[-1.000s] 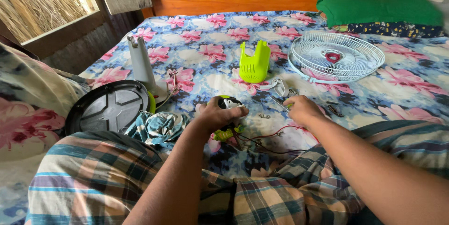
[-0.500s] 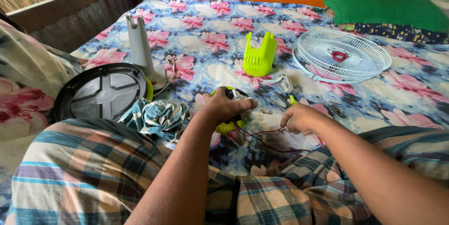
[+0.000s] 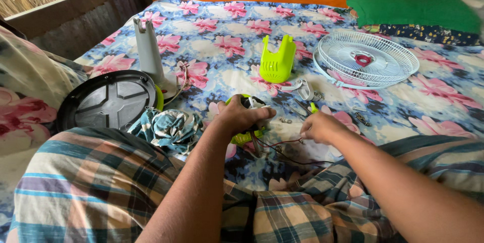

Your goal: The person sits on a bed and works on a disassembled electric fan. They use a wrench to tighten a nut on a white plastic component, then attempt to fit it onto the motor assembly. The person repeatedly removes and repositions the component while adjusting the nut.

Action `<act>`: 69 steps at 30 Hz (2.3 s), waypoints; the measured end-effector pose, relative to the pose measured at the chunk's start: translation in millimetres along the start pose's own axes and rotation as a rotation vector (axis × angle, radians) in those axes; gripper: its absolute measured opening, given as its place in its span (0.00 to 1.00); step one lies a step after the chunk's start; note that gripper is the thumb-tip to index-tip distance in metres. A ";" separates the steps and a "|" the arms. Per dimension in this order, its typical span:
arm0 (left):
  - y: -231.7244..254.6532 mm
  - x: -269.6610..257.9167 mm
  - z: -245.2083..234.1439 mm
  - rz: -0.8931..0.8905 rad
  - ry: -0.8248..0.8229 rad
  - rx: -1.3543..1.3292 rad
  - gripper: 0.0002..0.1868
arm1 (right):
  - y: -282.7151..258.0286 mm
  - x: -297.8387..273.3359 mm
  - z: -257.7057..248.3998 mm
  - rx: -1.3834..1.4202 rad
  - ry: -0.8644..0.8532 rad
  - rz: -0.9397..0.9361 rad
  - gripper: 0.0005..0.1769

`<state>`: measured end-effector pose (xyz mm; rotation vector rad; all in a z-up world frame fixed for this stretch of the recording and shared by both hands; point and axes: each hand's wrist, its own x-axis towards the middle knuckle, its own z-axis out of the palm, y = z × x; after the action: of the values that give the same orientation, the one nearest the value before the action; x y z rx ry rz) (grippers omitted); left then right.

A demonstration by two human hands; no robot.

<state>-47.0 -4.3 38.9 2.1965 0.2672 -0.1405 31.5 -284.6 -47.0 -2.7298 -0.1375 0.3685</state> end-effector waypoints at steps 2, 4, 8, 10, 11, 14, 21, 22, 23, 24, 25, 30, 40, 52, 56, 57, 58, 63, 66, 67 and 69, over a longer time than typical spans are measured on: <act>-2.0 1.5 -0.7 0.009 -0.016 -0.031 0.69 | -9.4 -8.8 -7.4 0.285 0.017 0.077 0.11; -2.2 3.2 -0.2 0.012 -0.022 -0.038 0.69 | -19.1 -15.8 -13.8 0.546 0.018 0.064 0.11; -3.7 5.3 0.1 0.009 -0.018 -0.015 0.68 | -39.8 -23.9 -16.2 0.887 0.007 -0.127 0.11; -4.8 6.0 0.7 0.020 -0.019 -0.016 0.68 | -50.1 -25.7 -14.3 0.981 0.006 -0.183 0.11; -5.5 6.1 1.3 0.027 -0.018 -0.024 0.68 | -54.9 -26.5 -13.5 1.022 0.002 -0.198 0.10; -7.6 6.6 1.0 0.044 -0.013 -0.024 0.68 | -70.4 -28.5 -15.6 1.100 -0.002 -0.273 0.11; -2.9 6.4 3.3 -0.002 0.003 0.023 0.71 | -96.5 -33.0 -34.0 0.987 0.033 -0.338 0.12; -2.3 5.9 3.0 -0.004 -0.004 0.023 0.72 | -100.0 -32.0 -37.2 0.918 0.038 -0.351 0.12; -1.9 5.3 2.7 -0.006 -0.011 0.023 0.72 | -103.5 -31.0 -39.8 0.849 0.042 -0.364 0.12; -1.4 4.9 2.0 -0.008 -0.017 0.022 0.72 | -107.0 -29.5 -42.6 0.780 0.047 -0.377 0.12; -0.8 4.5 1.9 -0.004 -0.014 0.027 0.72 | -110.0 -28.4 -44.7 0.773 0.016 -0.365 0.12; -1.0 3.8 1.6 0.009 -0.013 0.022 0.74 | -124.2 -20.2 -47.1 0.729 -0.098 -0.295 0.12; 0.6 9.3 3.3 -0.007 -0.016 0.087 0.77 | -133.1 -10.5 -45.4 0.686 -0.073 -0.348 0.11; -0.8 9.1 8.1 -0.008 0.003 0.107 0.73 | -134.7 -3.2 -42.5 0.573 0.051 -0.374 0.12; 0.7 6.8 10.0 -0.012 0.007 0.080 0.72 | -120.2 -1.1 -45.4 0.557 0.044 -0.400 0.11; 0.3 6.2 9.6 -0.011 0.008 0.071 0.72 | -114.3 1.6 -46.5 0.559 0.023 -0.365 0.12; 0.1 5.4 9.0 -0.005 0.011 0.071 0.72 | -106.7 4.9 -48.3 0.581 0.033 -0.306 0.12; -0.5 2.9 7.9 0.010 0.015 0.054 0.71 | -6.4 9.8 -66.8 0.573 0.170 -0.071 0.14; 2.6 4.5 7.6 -0.022 0.011 0.073 0.71 | 55.0 15.4 -72.1 0.537 0.235 0.247 0.12; 3.5 4.8 7.9 -0.018 0.011 0.069 0.71 | 65.5 21.8 -71.5 0.530 0.225 0.256 0.11; 3.3 4.6 6.9 -0.014 0.014 0.069 0.72 | 77.4 31.8 -66.0 0.524 0.200 0.271 0.09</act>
<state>-41.7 -11.1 36.4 2.2648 0.2895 -0.1442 83.6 -375.0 -25.3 -2.2447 0.3401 0.1688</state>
